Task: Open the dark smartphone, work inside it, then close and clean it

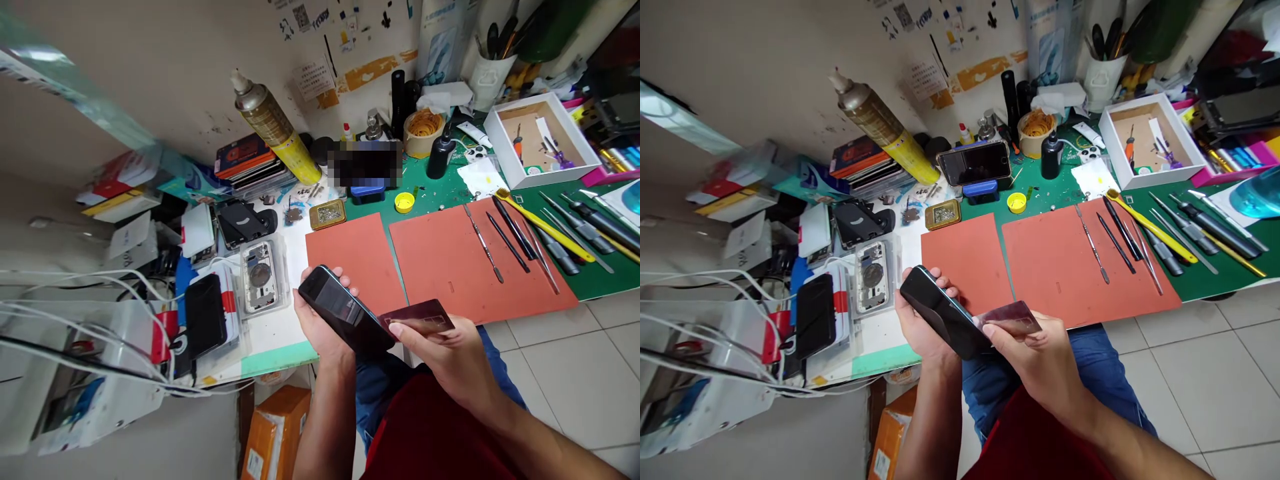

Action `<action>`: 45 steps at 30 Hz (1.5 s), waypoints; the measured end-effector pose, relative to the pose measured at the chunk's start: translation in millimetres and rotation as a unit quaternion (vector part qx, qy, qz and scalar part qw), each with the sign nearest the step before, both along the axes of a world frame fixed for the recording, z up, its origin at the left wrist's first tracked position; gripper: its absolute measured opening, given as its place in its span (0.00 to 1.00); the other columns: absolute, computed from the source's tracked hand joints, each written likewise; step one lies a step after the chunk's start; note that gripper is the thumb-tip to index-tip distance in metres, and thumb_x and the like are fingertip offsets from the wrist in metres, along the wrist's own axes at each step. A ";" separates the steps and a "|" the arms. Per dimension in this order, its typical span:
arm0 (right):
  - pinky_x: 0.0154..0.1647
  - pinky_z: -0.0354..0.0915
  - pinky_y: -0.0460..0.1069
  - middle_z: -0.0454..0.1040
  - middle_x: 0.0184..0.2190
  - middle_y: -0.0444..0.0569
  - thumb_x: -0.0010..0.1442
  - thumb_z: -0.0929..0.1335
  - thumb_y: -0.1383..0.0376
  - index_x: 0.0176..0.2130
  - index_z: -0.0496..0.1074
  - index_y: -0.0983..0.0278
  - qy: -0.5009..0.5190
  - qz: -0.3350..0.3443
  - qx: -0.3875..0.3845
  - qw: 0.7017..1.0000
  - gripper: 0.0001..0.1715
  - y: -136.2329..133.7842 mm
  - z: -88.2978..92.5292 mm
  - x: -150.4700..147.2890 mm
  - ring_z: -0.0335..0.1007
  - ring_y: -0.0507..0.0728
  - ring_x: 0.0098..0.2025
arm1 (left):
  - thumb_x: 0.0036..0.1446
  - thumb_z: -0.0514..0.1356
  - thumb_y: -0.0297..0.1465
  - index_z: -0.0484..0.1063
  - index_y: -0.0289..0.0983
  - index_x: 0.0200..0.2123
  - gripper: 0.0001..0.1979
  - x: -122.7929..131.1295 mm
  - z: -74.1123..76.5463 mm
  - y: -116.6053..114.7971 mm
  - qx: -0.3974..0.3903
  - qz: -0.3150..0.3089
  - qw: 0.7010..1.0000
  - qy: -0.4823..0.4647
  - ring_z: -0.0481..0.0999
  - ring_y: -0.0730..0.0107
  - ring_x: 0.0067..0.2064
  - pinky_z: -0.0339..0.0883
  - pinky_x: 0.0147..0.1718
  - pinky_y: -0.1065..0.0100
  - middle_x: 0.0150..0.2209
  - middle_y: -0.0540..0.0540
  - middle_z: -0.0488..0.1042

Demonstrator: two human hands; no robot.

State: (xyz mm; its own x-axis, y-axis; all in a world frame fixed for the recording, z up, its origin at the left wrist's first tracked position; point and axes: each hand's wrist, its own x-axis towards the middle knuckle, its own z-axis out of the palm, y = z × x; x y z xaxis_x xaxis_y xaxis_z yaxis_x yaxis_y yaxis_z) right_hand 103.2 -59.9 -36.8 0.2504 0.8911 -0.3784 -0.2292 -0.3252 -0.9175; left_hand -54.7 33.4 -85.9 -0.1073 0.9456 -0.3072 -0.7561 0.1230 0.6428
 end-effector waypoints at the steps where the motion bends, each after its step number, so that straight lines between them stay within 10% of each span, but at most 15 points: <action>1: 0.40 0.83 0.51 0.90 0.35 0.46 0.60 0.78 0.57 0.34 0.90 0.52 -0.020 -0.002 0.009 1.000 0.06 -1.4 -1.0 0.0 0.90 0.63 0.39 | 0.72 0.61 0.48 0.83 0.46 0.48 0.16 0.9 0.8 0.4 0.004 0.001 1.000 -0.003 0.82 0.68 0.34 0.78 0.32 0.69 0.42 0.46 0.85; 45: 0.54 0.85 0.64 0.90 0.40 0.50 0.56 0.82 0.54 0.38 0.89 0.56 0.181 -0.151 -0.077 0.969 0.11 -10.4 -22.4 -38.1 0.90 0.69 0.44 | 0.71 0.55 0.52 0.83 0.51 0.53 0.21 6.8 -0.3 -0.4 0.033 0.066 0.997 -0.024 0.80 0.56 0.61 0.73 0.61 0.53 0.58 0.43 0.82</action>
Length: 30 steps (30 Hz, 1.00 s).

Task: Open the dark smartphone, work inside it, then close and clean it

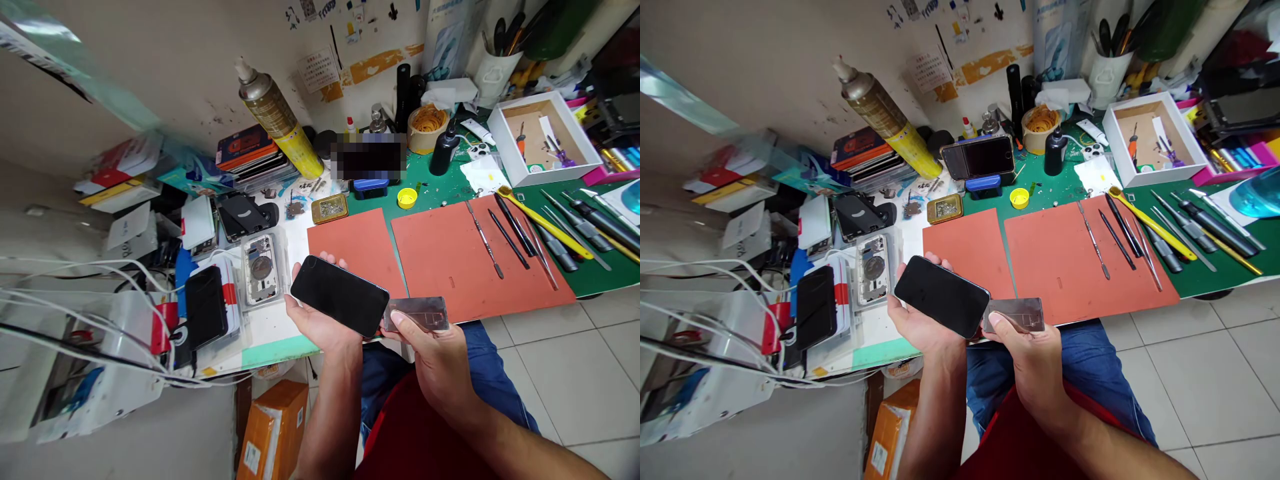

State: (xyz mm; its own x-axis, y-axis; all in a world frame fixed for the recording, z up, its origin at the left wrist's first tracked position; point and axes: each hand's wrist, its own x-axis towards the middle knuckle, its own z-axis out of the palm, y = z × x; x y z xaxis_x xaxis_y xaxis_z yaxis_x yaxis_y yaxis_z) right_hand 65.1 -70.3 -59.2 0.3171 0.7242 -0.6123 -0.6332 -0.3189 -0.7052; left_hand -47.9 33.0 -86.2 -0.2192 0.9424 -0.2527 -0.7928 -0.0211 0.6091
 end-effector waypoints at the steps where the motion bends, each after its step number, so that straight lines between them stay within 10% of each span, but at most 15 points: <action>1: 0.54 0.85 0.64 0.90 0.40 0.50 0.55 0.83 0.54 0.38 0.89 0.57 0.004 -0.002 0.001 1.000 0.12 -0.7 -0.4 -0.8 0.90 0.69 0.44 | 0.71 0.54 0.52 0.83 0.51 0.53 0.22 0.4 -0.2 0.3 -0.001 0.007 1.000 -0.001 0.80 0.55 0.61 0.73 0.61 0.53 0.58 0.43 0.82; 30: 0.59 0.80 0.63 0.88 0.48 0.48 0.62 0.79 0.51 0.42 0.87 0.53 0.032 0.025 0.066 0.997 0.11 1.4 16.5 5.8 0.86 0.69 0.53 | 0.72 0.52 0.52 0.81 0.50 0.55 0.23 12.0 18.5 3.8 0.008 0.105 0.993 0.048 0.83 0.54 0.57 0.74 0.61 0.51 0.53 0.45 0.84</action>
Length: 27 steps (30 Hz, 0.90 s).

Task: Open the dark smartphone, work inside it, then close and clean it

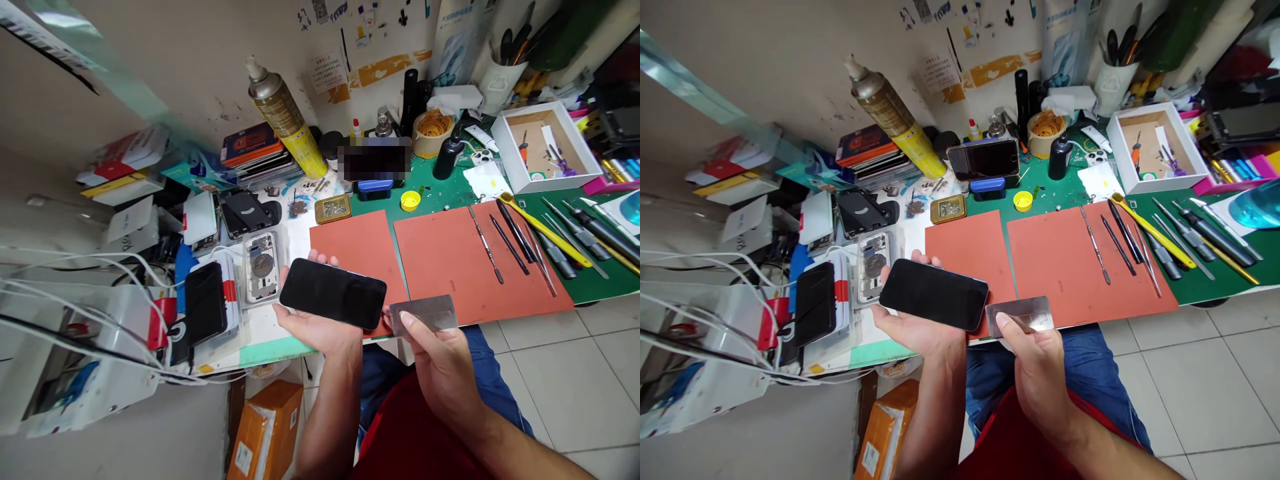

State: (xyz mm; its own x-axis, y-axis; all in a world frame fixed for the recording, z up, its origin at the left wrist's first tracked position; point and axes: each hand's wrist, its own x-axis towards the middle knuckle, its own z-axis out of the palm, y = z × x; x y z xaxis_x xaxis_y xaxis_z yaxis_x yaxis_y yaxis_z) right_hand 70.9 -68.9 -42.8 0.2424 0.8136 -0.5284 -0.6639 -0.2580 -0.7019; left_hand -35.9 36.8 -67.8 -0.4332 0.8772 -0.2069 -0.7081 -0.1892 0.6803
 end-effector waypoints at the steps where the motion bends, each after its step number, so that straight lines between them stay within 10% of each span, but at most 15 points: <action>1: 0.59 0.79 0.62 0.88 0.47 0.48 0.62 0.79 0.51 0.40 0.87 0.53 0.024 0.011 0.013 1.000 0.11 4.4 3.5 -1.1 0.85 0.69 0.54 | 0.72 0.51 0.51 0.81 0.50 0.55 0.23 4.9 3.9 -2.2 0.005 0.019 1.000 0.011 0.83 0.53 0.58 0.74 0.62 0.50 0.53 0.45 0.85; 4: 0.56 0.79 0.59 0.88 0.39 0.48 0.59 0.79 0.48 0.32 0.85 0.55 0.048 0.045 0.013 0.998 0.14 17.8 11.1 -0.4 0.85 0.68 0.50 | 0.72 0.50 0.48 0.81 0.51 0.58 0.24 15.3 14.7 -14.1 0.024 0.032 0.998 0.038 0.82 0.50 0.62 0.73 0.64 0.46 0.55 0.45 0.85; 11: 0.58 0.76 0.58 0.88 0.36 0.49 0.53 0.84 0.54 0.31 0.85 0.59 -0.022 -0.016 0.070 0.997 0.14 55.2 3.5 36.8 0.84 0.63 0.45 | 0.69 0.52 0.63 0.79 0.51 0.64 0.34 -15.4 18.5 -55.4 -0.080 -0.208 0.974 -0.037 0.73 0.36 0.71 0.65 0.68 0.32 0.67 0.41 0.79; 16: 0.45 0.75 0.50 0.87 0.36 0.46 0.57 0.83 0.61 0.36 0.87 0.61 -0.018 0.109 0.145 0.983 0.09 69.7 -10.7 65.3 0.81 0.55 0.38 | 0.70 0.48 0.64 0.76 0.37 0.68 0.44 -39.8 11.9 -59.7 -0.116 -0.545 0.819 -0.137 0.70 0.28 0.73 0.54 0.73 0.30 0.74 0.30 0.69; 20: 0.31 0.70 0.47 0.84 0.33 0.45 0.56 0.84 0.60 0.45 0.87 0.61 0.008 0.218 0.163 0.962 0.17 73.0 -8.9 71.2 0.75 0.53 0.30 | 0.70 0.53 0.61 0.72 0.31 0.70 0.44 -37.8 6.0 -46.4 -0.087 -0.684 0.721 -0.077 0.80 0.29 0.62 0.63 0.65 0.34 0.67 0.22 0.74; 24: 0.36 0.72 0.49 0.86 0.41 0.48 0.59 0.82 0.58 0.58 0.83 0.59 -0.052 0.175 0.161 0.970 0.29 70.6 -2.6 80.3 0.78 0.55 0.35 | 0.70 0.64 0.50 0.61 0.43 0.77 0.39 -30.8 -2.0 -40.1 -0.025 -0.626 0.779 0.018 0.81 0.43 0.58 0.70 0.60 0.44 0.62 0.30 0.76; 27: 0.43 0.73 0.50 0.86 0.40 0.50 0.59 0.82 0.56 0.47 0.85 0.62 -0.141 0.125 0.122 0.975 0.19 66.2 -7.3 95.8 0.80 0.58 0.39 | 0.68 0.69 0.42 0.44 0.58 0.81 0.49 -32.7 -9.0 -37.8 0.052 -0.584 0.805 0.092 0.75 0.49 0.67 0.61 0.69 0.43 0.62 0.39 0.74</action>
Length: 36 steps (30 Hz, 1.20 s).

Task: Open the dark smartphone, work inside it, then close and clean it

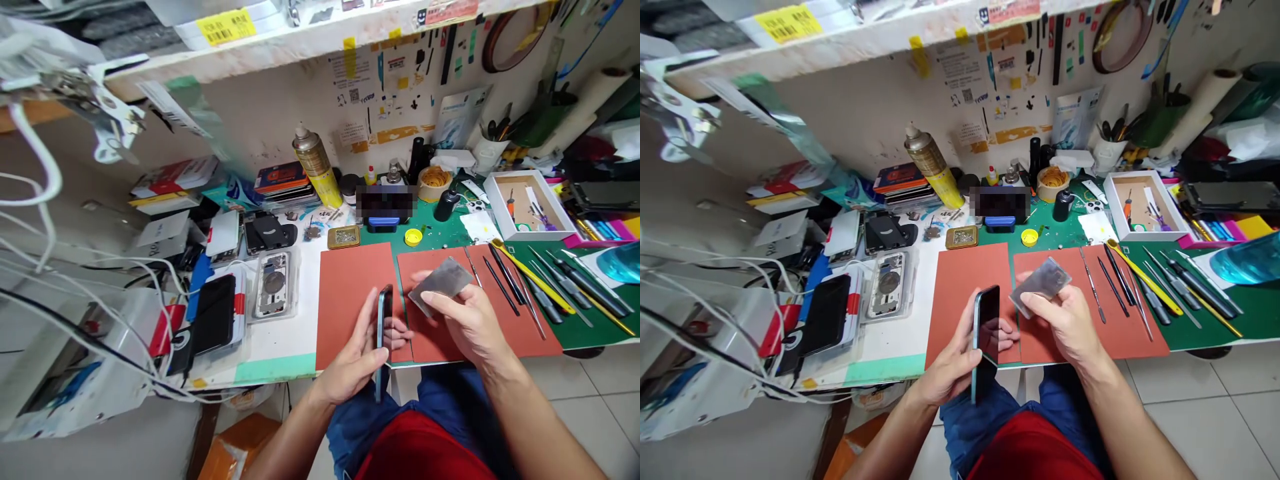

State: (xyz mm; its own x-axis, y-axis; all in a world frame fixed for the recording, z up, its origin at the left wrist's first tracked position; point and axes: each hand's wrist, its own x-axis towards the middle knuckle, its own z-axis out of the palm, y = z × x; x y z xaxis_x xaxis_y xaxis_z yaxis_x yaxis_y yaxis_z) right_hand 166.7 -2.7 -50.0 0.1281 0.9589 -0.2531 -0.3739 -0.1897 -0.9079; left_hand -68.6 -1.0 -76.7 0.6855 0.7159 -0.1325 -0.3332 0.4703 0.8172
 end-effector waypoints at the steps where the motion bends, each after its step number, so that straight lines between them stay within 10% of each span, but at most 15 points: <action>1: 0.41 0.73 0.51 0.85 0.36 0.50 0.57 0.82 0.55 0.42 0.84 0.63 -0.021 0.014 -0.026 0.999 0.18 -1.1 -3.6 6.1 0.80 0.58 0.36 | 0.68 0.70 0.40 0.40 0.61 0.81 0.51 -2.0 -1.8 1.6 0.037 0.005 0.999 0.010 0.73 0.50 0.69 0.58 0.71 0.42 0.63 0.40 0.73; 6: 0.32 0.72 0.55 0.80 0.26 0.48 0.49 0.82 0.45 0.35 0.77 0.63 -0.187 0.105 -0.153 0.965 0.28 -2.8 -19.5 32.4 0.75 0.59 0.24 | 0.68 0.71 0.35 0.46 0.68 0.78 0.48 -10.8 -3.5 16.9 0.153 0.025 0.987 0.047 0.67 0.47 0.74 0.57 0.73 0.36 0.66 0.43 0.67; 11: 0.34 0.70 0.57 0.83 0.31 0.54 0.62 0.75 0.43 0.40 0.81 0.61 -0.550 -0.069 -0.095 0.827 0.24 -17.6 -1.1 23.2 0.80 0.66 0.32 | 0.65 0.73 0.32 0.54 0.65 0.73 0.43 -10.6 3.2 32.7 0.210 0.063 0.974 0.062 0.71 0.47 0.71 0.63 0.69 0.38 0.66 0.43 0.66; 15: 0.41 0.76 0.51 0.87 0.41 0.49 0.74 0.72 0.56 0.45 0.84 0.57 -0.393 0.017 0.142 0.908 0.11 -26.9 28.6 -18.1 0.84 0.59 0.40 | 0.65 0.73 0.32 0.55 0.61 0.70 0.40 -10.3 9.0 39.0 0.204 0.070 0.974 0.071 0.73 0.49 0.69 0.68 0.67 0.42 0.65 0.42 0.66; 19: 0.41 0.77 0.47 0.87 0.43 0.47 0.73 0.73 0.63 0.48 0.85 0.58 -0.308 0.043 0.196 0.930 0.08 -13.6 44.7 -48.0 0.85 0.55 0.41 | 0.64 0.73 0.30 0.57 0.59 0.68 0.39 -10.9 12.8 41.8 0.217 0.071 0.971 0.073 0.70 0.50 0.71 0.66 0.69 0.43 0.67 0.43 0.65; 36: 0.46 0.79 0.47 0.89 0.43 0.48 0.72 0.72 0.72 0.47 0.86 0.62 -0.356 0.060 0.280 0.889 0.11 5.1 55.5 -46.5 0.87 0.55 0.43 | 0.61 0.75 0.30 0.61 0.53 0.68 0.38 -11.5 11.6 47.9 0.255 0.060 0.961 0.085 0.70 0.54 0.71 0.61 0.72 0.47 0.68 0.42 0.68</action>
